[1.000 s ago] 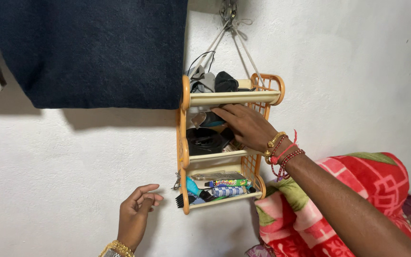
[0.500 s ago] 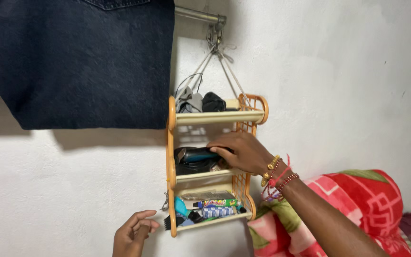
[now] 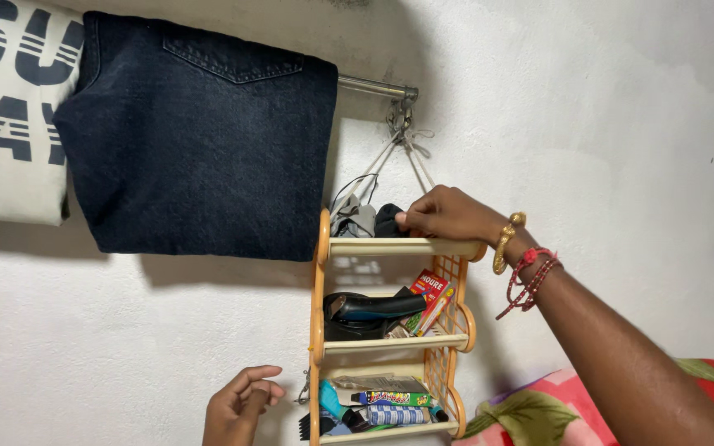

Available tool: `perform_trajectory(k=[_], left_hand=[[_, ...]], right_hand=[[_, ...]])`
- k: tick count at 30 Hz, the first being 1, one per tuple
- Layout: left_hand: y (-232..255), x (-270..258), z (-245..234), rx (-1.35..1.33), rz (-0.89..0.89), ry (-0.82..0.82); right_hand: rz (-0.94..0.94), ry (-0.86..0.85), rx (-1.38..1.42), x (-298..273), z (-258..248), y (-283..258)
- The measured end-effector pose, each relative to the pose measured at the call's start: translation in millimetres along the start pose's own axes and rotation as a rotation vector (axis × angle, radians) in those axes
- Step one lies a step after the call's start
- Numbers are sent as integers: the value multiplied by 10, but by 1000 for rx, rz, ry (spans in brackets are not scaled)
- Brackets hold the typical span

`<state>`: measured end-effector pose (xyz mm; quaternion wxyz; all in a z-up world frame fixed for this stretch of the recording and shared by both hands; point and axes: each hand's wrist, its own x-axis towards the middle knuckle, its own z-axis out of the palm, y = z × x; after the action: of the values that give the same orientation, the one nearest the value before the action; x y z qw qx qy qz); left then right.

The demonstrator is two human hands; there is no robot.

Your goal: The person opens a small jar of cream and applies it to their hands. They then retrieve a tube of cream from a wall shelf, apply it to their hands, and return the tube. Finally, they pick up a gold chain from a container and attach it to their clothing.

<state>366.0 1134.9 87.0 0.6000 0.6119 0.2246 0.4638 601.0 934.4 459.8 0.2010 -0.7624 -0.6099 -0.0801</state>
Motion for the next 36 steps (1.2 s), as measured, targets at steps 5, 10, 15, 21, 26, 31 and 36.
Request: perform_trajectory(k=[5, 10, 15, 21, 26, 31, 36], left_hand=[[59, -34, -223, 49, -25, 41], [-26, -108, -247, 174, -72, 21], [1, -160, -259, 120, -30, -4], [201, -359, -223, 314, -95, 5], [395, -577, -120, 300, -103, -31], [570, -655, 19, 323, -54, -122], [554, -704, 135, 265, -4, -194]], right_hand=[[-151, -257, 20, 10, -259, 101], [-158, -99, 218, 46, -312, 189], [-154, 196, 351, 59, -335, 201], [-320, 278, 242, -375, -252, 196], [18, 253, 243, -990, 201, 271], [-347, 318, -500, -1158, 814, 337], [-266, 301, -709, -1072, 1012, 360]])
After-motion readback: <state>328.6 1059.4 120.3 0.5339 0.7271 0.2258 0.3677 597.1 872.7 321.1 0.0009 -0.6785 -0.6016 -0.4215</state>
